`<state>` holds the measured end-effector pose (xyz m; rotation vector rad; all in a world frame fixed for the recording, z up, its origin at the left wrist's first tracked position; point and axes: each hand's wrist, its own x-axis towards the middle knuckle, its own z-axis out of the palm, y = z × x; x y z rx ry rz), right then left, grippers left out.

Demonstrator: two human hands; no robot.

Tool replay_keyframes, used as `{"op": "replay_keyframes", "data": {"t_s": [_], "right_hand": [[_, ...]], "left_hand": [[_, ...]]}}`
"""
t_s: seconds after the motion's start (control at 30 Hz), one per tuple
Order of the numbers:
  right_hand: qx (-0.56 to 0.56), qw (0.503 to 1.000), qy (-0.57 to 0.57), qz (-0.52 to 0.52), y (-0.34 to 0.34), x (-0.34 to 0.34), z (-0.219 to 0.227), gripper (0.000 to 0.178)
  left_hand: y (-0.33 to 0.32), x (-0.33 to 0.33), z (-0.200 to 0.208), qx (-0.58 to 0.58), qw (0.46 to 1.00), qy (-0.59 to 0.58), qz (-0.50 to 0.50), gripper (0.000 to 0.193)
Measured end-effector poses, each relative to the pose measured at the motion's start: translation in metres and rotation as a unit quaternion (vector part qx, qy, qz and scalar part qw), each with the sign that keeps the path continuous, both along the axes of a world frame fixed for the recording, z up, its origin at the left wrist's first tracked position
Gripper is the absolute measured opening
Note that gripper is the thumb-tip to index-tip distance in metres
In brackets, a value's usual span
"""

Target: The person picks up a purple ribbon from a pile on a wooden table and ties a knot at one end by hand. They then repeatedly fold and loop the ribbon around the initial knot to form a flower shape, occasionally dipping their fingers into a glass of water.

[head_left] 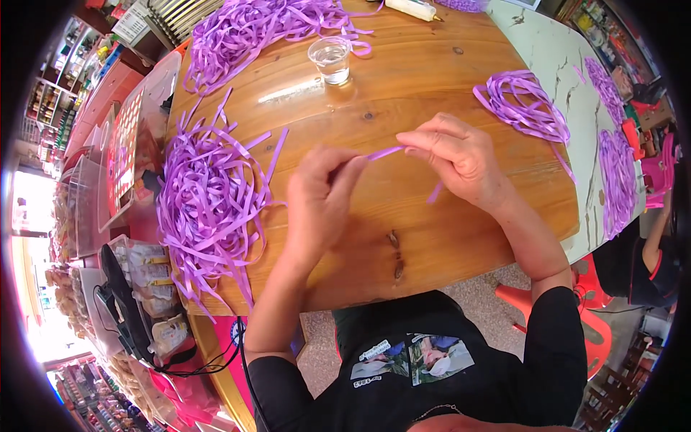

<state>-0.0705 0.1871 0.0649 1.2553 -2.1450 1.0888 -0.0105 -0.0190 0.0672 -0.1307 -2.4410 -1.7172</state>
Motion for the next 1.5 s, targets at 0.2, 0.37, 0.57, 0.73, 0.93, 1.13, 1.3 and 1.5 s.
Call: {"op": "replay_keyframes", "data": {"t_s": [0.2, 0.37, 0.57, 0.73, 0.93, 1.13, 1.3, 1.5], "right_hand": [[0.024, 0.999, -0.025, 0.001, -0.004, -0.005, -0.008, 0.026], [0.043, 0.996, 0.084, 0.003, -0.010, -0.003, -0.007, 0.024], [0.019, 0.999, -0.025, 0.007, -0.008, 0.004, -0.009, 0.027], [0.002, 0.990, -0.135, 0.033, -0.009, 0.007, -0.006, 0.020], [-0.078, 0.939, -0.334, 0.015, -0.002, 0.004, -0.002, 0.014], [-0.093, 0.923, -0.370, 0.046, 0.003, -0.001, -0.001, 0.016], [-0.099, 0.918, -0.380, 0.052, 0.007, -0.004, -0.004, 0.017], [-0.102, 0.917, -0.382, 0.060, -0.005, 0.006, -0.006, 0.017]], "left_hand": [[-0.002, -0.002, -0.006, -0.439, 0.871, 0.197, 0.101, 0.027], [0.045, -0.002, -0.016, 0.099, 0.995, -0.004, -0.021, 0.036], [0.042, -0.004, -0.019, 0.232, 0.969, -0.084, -0.031, 0.031], [0.035, -0.003, -0.030, 0.190, 0.982, -0.019, -0.011, 0.023], [0.024, -0.006, -0.018, 0.069, 0.997, -0.009, 0.025, 0.008], [0.015, -0.010, -0.019, 0.145, 0.987, -0.067, 0.006, 0.011], [0.024, -0.010, -0.016, 0.095, 0.995, 0.008, -0.007, 0.018], [0.038, -0.002, -0.027, 0.244, 0.970, 0.017, 0.000, 0.015]]}}
